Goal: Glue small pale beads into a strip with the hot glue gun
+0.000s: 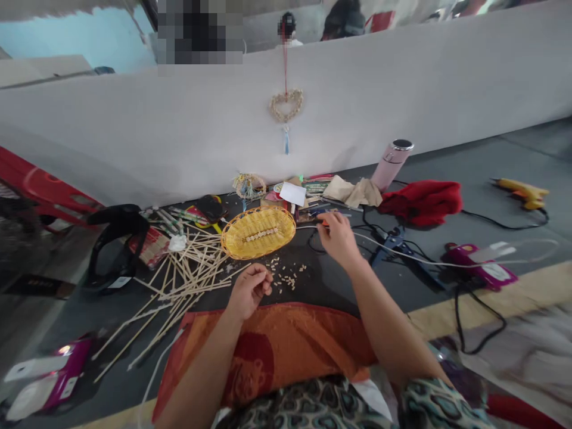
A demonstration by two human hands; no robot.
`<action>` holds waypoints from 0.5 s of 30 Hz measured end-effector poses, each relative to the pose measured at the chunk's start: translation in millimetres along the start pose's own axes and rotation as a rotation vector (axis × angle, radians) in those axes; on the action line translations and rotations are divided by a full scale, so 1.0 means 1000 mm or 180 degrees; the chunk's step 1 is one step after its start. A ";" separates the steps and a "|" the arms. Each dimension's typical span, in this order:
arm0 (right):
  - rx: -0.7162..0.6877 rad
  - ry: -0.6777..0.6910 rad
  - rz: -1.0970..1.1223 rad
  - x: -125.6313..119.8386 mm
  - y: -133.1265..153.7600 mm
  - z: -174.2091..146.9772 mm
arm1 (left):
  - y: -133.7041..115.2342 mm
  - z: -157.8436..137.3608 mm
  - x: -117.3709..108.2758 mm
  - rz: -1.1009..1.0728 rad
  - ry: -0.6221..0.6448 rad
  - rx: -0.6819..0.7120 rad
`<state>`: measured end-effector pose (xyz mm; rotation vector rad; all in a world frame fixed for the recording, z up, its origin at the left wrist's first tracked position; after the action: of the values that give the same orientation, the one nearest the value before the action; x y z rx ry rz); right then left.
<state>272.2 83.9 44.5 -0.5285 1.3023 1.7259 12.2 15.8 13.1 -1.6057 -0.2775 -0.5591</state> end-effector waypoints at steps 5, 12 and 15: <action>0.0874 0.0561 -0.1120 -0.007 -0.043 0.026 | 0.001 -0.001 -0.001 -0.0009 0.0033 -0.0067; 0.1287 0.0812 -0.1114 0.010 -0.050 0.033 | 0.001 0.003 -0.005 0.0003 -0.0076 0.0078; 0.1333 0.0543 -0.0834 0.001 -0.057 0.036 | 0.001 0.005 -0.008 0.0069 -0.0134 0.0061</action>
<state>325.1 120.8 25.7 -0.5782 1.5862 1.1716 6.5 21.5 7.5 -1.6015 -0.2956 -0.5051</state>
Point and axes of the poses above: each hand's wrist, its own z-axis towards the middle knuckle, its own x-axis out of the palm, y = z × x, the point moved 1 cm from there along z, towards the middle knuckle, and after that the axes turned 12 degrees about x, right-handed, at the moved point
